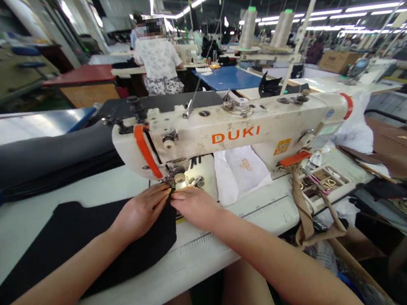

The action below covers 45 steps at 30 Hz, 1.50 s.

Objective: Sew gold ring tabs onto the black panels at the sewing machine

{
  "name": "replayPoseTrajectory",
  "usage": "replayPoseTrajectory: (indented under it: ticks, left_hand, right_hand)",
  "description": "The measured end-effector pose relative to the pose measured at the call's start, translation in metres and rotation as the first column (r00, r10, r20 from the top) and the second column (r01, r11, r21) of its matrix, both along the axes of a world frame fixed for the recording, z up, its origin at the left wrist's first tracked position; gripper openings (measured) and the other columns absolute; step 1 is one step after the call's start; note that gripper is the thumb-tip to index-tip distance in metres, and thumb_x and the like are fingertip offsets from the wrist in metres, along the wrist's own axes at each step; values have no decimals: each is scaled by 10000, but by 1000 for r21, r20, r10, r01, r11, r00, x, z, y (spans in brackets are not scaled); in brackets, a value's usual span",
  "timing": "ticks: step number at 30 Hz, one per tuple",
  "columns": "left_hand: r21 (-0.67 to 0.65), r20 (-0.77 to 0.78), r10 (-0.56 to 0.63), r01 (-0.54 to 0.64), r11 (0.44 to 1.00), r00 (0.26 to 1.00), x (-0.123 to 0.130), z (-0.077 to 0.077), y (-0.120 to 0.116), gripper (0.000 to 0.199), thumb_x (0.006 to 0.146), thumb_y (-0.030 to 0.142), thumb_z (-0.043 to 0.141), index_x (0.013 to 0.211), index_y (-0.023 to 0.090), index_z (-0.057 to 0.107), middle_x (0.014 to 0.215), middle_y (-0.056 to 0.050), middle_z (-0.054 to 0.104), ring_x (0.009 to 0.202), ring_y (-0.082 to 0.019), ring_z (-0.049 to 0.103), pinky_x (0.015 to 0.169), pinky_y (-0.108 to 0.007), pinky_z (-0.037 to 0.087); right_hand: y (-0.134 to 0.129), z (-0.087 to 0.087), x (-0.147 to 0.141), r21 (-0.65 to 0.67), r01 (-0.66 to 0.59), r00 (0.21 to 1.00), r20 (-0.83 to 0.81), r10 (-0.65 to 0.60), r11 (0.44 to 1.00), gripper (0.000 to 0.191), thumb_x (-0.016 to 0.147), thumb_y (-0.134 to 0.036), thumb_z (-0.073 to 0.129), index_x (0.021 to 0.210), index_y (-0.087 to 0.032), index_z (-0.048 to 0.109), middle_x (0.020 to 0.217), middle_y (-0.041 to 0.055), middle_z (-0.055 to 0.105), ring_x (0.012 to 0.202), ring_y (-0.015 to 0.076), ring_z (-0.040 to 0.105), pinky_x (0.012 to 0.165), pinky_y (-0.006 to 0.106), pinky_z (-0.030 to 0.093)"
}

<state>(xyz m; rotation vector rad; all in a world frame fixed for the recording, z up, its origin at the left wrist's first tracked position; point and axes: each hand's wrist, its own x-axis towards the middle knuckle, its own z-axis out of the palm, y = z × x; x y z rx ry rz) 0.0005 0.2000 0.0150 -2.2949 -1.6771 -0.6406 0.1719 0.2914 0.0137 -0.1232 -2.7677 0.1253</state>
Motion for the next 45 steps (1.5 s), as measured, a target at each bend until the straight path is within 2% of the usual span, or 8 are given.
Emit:
replayPoseTrajectory:
  ticks: [21, 30, 34, 38, 42, 45]
  left_hand:
    - [-22, 39, 36, -35, 999, 999, 3, 4, 1, 325, 943, 242, 351, 985, 122, 650, 1033, -132, 695, 985, -225, 653, 886, -380, 548]
    - [-52, 70, 61, -57, 997, 996, 3, 4, 4, 301, 938, 242, 384, 964, 138, 665, 1015, -106, 705, 1023, -220, 639, 929, -384, 527]
    - [-32, 50, 58, -56, 998, 997, 7, 1, -25, 285, 928, 191, 396, 1010, 118, 659, 1060, -121, 690, 1018, -214, 642, 916, -361, 538]
    - [-48, 88, 86, -82, 995, 992, 16, 1, -61, 280, 918, 165, 412, 1066, 133, 647, 1100, -116, 681, 1047, -209, 632, 937, -356, 531]
    - [-94, 182, 192, -177, 980, 964, 24, 18, -80, 313, 926, 239, 411, 1175, 166, 585, 1223, -100, 622, 1135, -207, 583, 988, -363, 491]
    - [-147, 204, 329, -303, 942, 922, 29, 30, -110, 470, 900, 341, 467, 1347, 203, 422, 1431, -95, 430, 1280, -245, 449, 1043, -418, 426]
  right_hand:
    - [-2, 9, 2, -62, 1, 1000, 4, -1, 998, 172, 898, -112, 492, 962, -123, 652, 1068, 90, 664, 1027, 191, 597, 970, 301, 434]
    - [-1, 7, 2, -72, 16, 1000, 4, -16, 997, 182, 889, -114, 499, 993, -119, 648, 1089, 106, 662, 1040, 197, 600, 968, 316, 441]
    - [-21, 9, 7, -33, -56, 998, 13, 57, 998, 157, 884, -129, 518, 950, -129, 660, 1047, 93, 681, 1022, 202, 605, 952, 315, 454]
    - [-48, 5, 15, -21, -102, 991, -88, 100, 995, 174, 895, -147, 512, 990, -131, 656, 1048, 85, 690, 1023, 207, 606, 951, 326, 461]
    - [-55, 3, 19, -50, -126, 986, -120, 119, 991, 192, 911, -169, 495, 1004, -148, 662, 1068, 72, 688, 1022, 202, 611, 953, 332, 466]
    - [-51, 4, 23, -86, -131, 986, -118, 120, 988, 236, 919, -159, 466, 1064, -142, 651, 1129, 77, 666, 1060, 201, 592, 974, 338, 455]
